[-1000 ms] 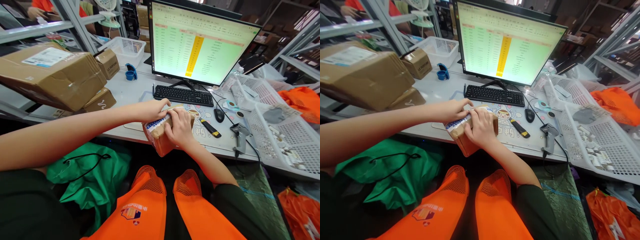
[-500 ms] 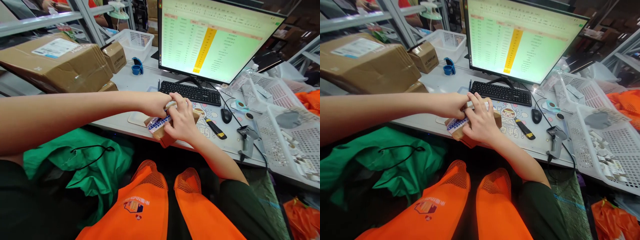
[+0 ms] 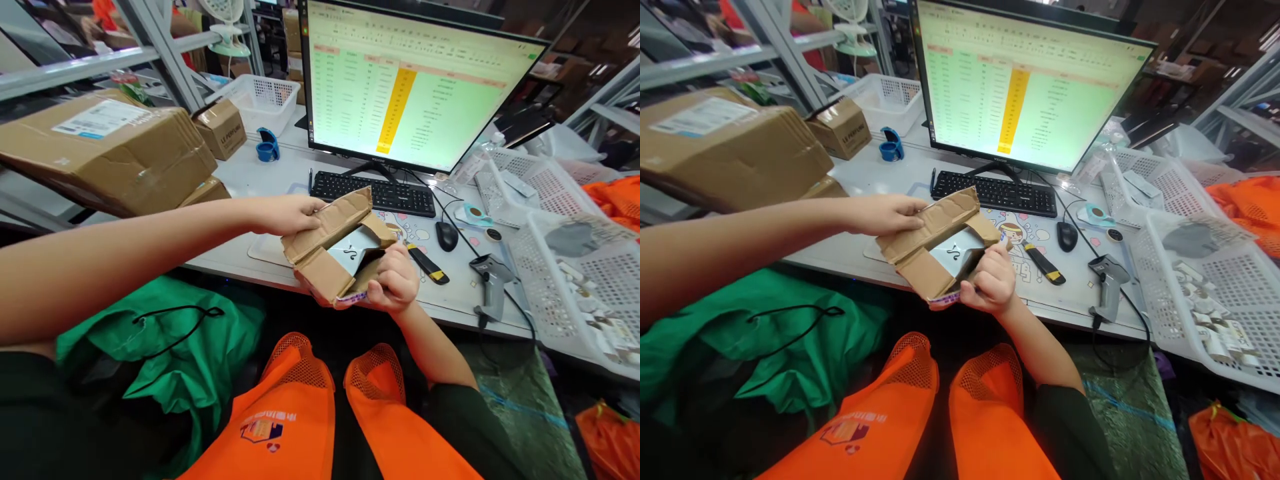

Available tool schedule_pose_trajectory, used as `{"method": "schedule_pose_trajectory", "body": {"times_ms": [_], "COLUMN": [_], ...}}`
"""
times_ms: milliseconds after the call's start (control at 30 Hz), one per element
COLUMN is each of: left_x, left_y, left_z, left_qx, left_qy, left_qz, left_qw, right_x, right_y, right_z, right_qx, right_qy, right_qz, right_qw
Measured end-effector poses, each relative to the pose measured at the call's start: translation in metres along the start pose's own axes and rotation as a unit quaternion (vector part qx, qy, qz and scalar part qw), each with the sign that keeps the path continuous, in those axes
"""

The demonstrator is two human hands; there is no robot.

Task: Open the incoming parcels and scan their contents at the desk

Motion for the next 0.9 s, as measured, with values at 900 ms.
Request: {"method": "schedule_pose_trajectory", "body": {"times_ms": [900], "left_x": [0.124], "left_y": [0.022], "left_z": [-0.053], "left_qx": [-0.260], "left_qy": [0.307], "left_qz": [-0.217], "left_qw": [0.889], "right_x": [0.033], "right_y": [0.139], "right_z": [0.029], "right_qx": [-0.163], "right_qy": [-0.199], "right_qz": [-0.682], "right_qw": [0.684]}}
Point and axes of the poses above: each hand's wrist, its own x-axis away from the middle knuckle, its own z-axis out of the back of the hand, y = z × x, the point moved 9 cm from there along -x, towards the middle knuckle, and after that the axes turned 6 degrees about -z, right-handed, at the moved point
